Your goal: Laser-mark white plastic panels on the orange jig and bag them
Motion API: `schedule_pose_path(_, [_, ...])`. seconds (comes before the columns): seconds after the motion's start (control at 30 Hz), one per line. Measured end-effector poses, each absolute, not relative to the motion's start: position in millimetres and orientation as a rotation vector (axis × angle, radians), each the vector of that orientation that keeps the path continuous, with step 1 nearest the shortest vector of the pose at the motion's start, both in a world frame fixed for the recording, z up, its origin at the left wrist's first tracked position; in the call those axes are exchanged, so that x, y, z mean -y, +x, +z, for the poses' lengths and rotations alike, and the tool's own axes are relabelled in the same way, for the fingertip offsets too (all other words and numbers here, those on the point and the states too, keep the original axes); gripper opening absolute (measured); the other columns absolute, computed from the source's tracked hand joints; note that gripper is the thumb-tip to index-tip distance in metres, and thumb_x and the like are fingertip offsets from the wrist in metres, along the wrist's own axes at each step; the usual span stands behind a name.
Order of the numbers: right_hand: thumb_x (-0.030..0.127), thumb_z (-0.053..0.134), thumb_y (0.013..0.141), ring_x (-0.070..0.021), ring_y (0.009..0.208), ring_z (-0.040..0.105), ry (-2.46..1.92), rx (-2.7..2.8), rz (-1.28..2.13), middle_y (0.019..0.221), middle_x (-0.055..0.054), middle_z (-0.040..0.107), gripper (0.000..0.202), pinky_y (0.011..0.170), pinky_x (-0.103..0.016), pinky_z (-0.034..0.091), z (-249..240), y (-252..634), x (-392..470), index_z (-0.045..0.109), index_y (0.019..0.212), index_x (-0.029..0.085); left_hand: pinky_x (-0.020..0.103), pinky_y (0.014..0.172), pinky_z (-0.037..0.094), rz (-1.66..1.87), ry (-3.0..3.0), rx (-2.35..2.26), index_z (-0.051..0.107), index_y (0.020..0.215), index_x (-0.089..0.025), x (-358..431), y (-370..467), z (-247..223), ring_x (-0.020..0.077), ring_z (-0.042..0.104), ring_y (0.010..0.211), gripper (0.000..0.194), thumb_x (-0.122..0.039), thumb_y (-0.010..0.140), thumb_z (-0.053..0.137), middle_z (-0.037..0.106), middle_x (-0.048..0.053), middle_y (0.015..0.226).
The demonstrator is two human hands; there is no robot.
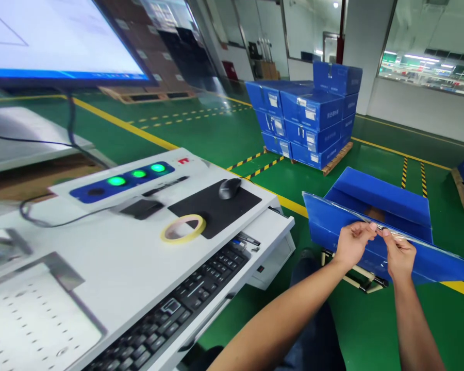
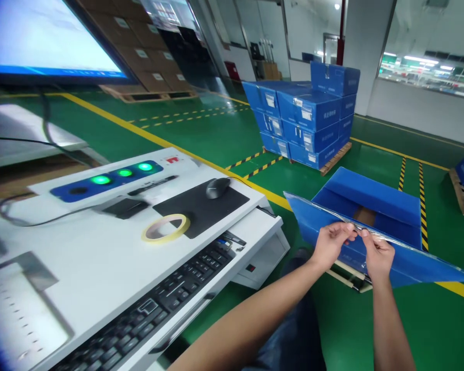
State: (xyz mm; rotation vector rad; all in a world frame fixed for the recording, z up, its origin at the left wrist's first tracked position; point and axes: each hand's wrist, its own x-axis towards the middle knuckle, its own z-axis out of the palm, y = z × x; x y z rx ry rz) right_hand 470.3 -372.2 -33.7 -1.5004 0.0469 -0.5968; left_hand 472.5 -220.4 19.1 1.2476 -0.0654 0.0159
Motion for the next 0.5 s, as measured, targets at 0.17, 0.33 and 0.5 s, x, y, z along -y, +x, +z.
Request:
schedule_pose_path(0.17, [0.055, 0.094, 0.083, -0.0296, 0.092, 0.080, -1.491, -0.077, -0.597, 0.099, -0.010, 0.084, 0.035, 0.094, -0.045, 0.061, -31.2, 474.6, 371.0, 0.090, 0.095, 0.022, 0.030, 0.066, 0.050, 0.077, 1.257, -0.007, 0.078, 0.079, -0.016, 217.9, 483.1, 19.1, 0.0181, 0.067, 0.068, 0.066, -0.081, 0.079, 0.081, 0.078, 0.010, 0.076])
schedule_pose_path(0.33, [0.055, 0.097, 0.078, -0.0277, 0.084, 0.079, -1.482, -0.101, -0.586, 0.092, -0.008, 0.084, 0.037, 0.089, -0.044, 0.063, -32.7, 477.1, 372.5, 0.090, 0.095, 0.023, 0.031, 0.071, 0.052, 0.114, 1.217, 0.111, 0.077, 0.080, -0.017, 212.2, 490.0, 10.3, 0.0168, 0.064, 0.066, 0.060, -0.077, 0.083, 0.079, 0.072, 0.006, 0.069])
schedule_pose_path(0.5, [0.059, 0.096, 0.079, -0.0271, 0.076, 0.077, -1.524, -0.088, -0.612, 0.086, -0.008, 0.082, 0.043, 0.078, -0.043, 0.064, -33.3, 478.9, 373.4, 0.089, 0.094, 0.020, 0.033, 0.077, 0.055, 0.075, 1.189, 0.139, 0.076, 0.075, -0.017, 204.5, 491.1, 9.3, 0.0187, 0.066, 0.069, 0.052, -0.068, 0.084, 0.080, 0.073, 0.007, 0.068])
